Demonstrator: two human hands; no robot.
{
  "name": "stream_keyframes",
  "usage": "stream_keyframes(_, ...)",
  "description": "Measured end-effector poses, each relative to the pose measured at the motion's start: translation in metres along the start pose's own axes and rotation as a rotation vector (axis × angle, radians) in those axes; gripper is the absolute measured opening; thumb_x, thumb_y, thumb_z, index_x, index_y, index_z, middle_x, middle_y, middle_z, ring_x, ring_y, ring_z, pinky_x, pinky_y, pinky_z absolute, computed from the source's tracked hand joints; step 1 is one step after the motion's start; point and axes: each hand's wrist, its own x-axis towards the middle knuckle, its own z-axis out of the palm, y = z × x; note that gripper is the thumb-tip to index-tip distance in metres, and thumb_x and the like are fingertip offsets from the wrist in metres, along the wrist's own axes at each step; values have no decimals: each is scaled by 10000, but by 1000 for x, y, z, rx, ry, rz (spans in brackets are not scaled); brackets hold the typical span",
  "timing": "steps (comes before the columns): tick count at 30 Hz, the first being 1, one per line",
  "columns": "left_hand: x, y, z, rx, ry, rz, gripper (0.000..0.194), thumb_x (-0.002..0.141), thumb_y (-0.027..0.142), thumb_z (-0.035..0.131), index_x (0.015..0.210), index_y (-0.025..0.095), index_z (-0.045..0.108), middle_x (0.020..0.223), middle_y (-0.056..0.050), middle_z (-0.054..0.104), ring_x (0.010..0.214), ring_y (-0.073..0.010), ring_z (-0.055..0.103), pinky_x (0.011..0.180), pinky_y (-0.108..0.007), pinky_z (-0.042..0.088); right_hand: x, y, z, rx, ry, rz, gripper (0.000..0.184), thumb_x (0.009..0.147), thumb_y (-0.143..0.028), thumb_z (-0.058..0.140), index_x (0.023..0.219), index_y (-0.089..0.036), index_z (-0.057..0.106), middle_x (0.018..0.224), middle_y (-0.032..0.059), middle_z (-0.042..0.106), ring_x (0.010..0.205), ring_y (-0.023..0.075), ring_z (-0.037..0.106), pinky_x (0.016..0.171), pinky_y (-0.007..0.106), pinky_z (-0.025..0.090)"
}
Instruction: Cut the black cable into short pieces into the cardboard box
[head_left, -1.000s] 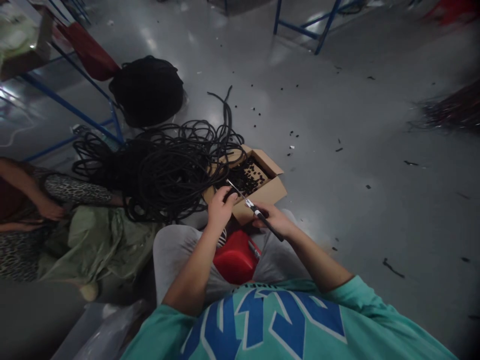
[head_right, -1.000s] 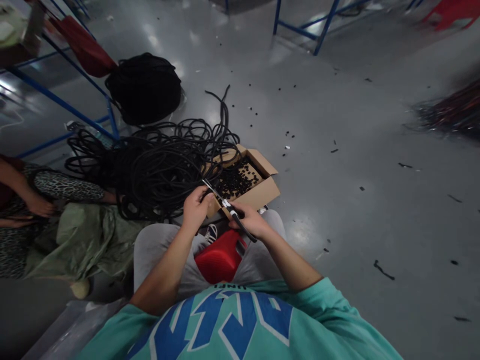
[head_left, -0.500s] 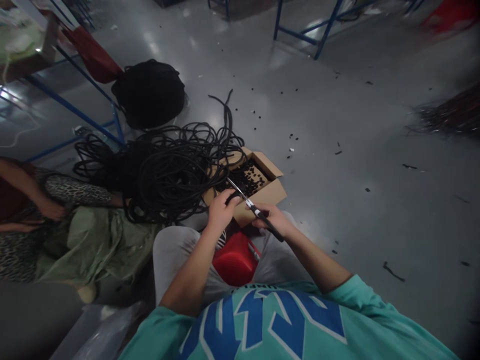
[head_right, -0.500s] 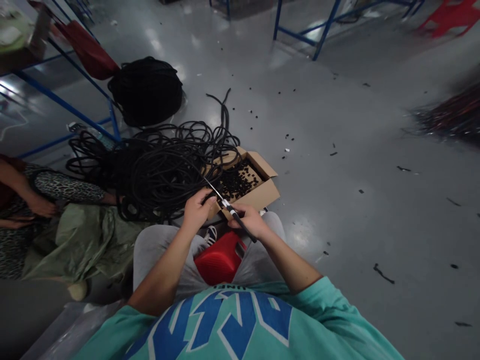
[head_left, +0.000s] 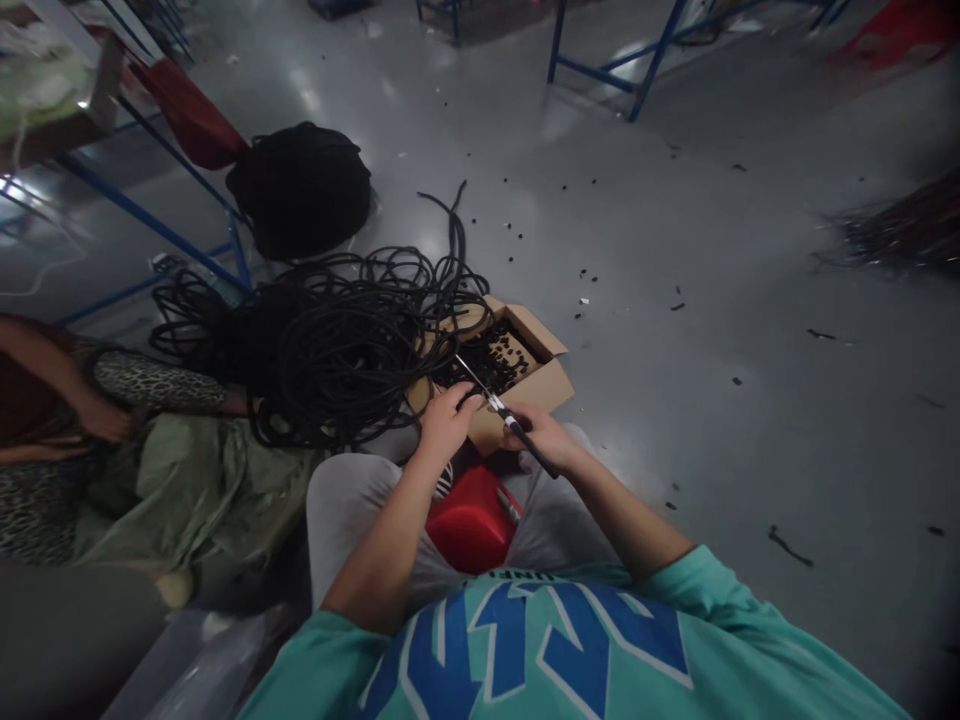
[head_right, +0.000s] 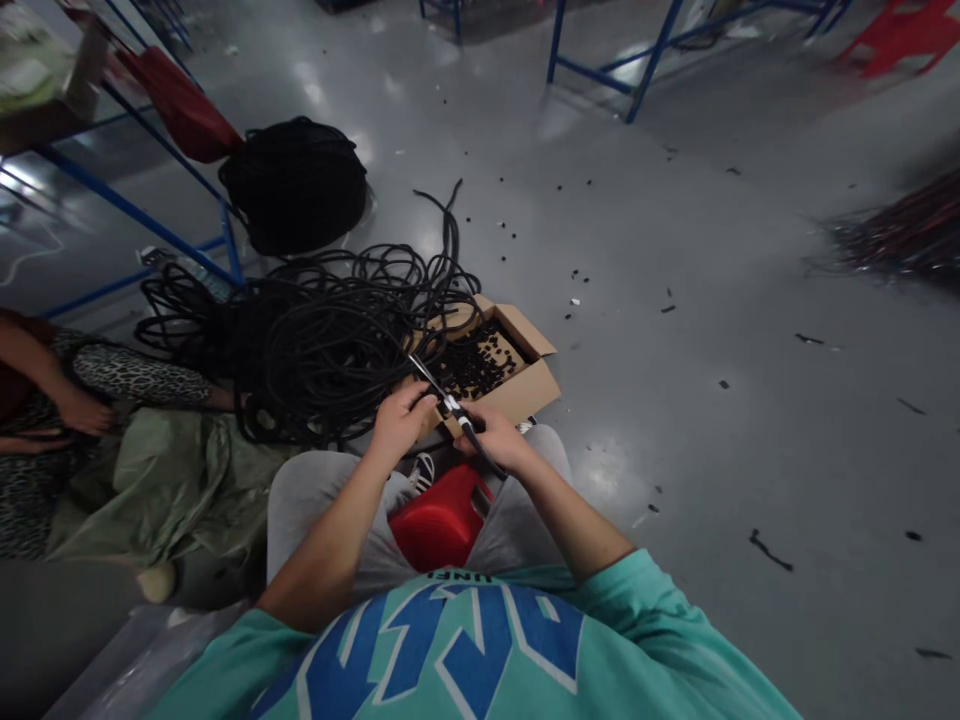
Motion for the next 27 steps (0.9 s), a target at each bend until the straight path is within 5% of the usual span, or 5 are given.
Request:
stream_keyframes(6,-5,-1,4,-497,-140,-169,238,714,376,541,630,154,527,468,48,464,361,-45,375,375,-178,271,0,0,0,-8,20,-28,487,550,-189,605,1036,-181,618,839,-3,593,713,133,501,669,250,414)
stream_keyframes(15,2,-1,5,-918,-256,-325,311,613,399,653,643,116,527,509,21,514,369,-47,412,374,-193,268,-1,-6,3,-83,98,-12,427,546,-165,578,969,-165,637,713,-19,577,645,120,482,619,241,405)
stream_keyframes(21,3,2,-3,-1140,-425,-479,297,671,396,622,678,120,513,459,59,419,305,-18,315,368,-186,228,-2,-10,0,144,-93,70,475,531,-248,638,995,-150,605,542,-60,494,462,71,416,460,199,341)
stream_keyframes(27,1,6,-8,-1183,-466,-503,277,723,379,577,656,121,504,447,69,378,283,-3,256,360,-184,199,-5,-15,-2,327,-225,114,488,543,-269,630,1007,-127,583,505,-63,472,432,73,412,436,200,311)
